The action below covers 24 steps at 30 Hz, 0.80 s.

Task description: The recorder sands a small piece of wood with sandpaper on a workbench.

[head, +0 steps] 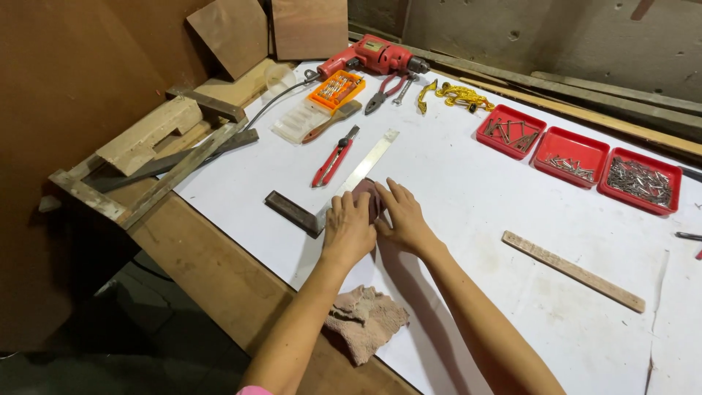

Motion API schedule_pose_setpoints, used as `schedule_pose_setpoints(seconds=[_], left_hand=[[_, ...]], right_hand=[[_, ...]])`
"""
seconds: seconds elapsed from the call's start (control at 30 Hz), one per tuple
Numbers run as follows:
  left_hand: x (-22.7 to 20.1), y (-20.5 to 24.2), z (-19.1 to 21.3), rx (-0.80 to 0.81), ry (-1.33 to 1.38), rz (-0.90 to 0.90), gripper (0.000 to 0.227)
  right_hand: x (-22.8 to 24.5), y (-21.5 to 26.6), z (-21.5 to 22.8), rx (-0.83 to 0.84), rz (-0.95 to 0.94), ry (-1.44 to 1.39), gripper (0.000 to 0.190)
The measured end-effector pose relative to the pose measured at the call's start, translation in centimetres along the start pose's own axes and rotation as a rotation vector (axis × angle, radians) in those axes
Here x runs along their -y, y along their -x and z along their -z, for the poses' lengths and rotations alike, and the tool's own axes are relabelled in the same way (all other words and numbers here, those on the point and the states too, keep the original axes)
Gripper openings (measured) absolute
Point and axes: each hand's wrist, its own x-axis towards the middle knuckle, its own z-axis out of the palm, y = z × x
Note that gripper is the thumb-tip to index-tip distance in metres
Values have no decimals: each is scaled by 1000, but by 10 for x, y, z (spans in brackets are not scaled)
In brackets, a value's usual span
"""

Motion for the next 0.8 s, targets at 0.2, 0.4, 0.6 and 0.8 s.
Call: schedule_pose_setpoints(seconds=[0.2,0.4,0.6,0.8], left_hand=[[3,-8,-4,-28,12,12,69],[-21,-11,-1,-33,46,-53,82],[-83,-12,-9,-79,141,-244,83],[-177,-7,-25,-16,307,-406,80]], right_hand=[[1,-2,5,104,-178,-275,89],[23,7,52,-15,-241,-374,82],[5,48,108,-228,-387,-328,60],[-26,115,185,-345,-450,-208,55]])
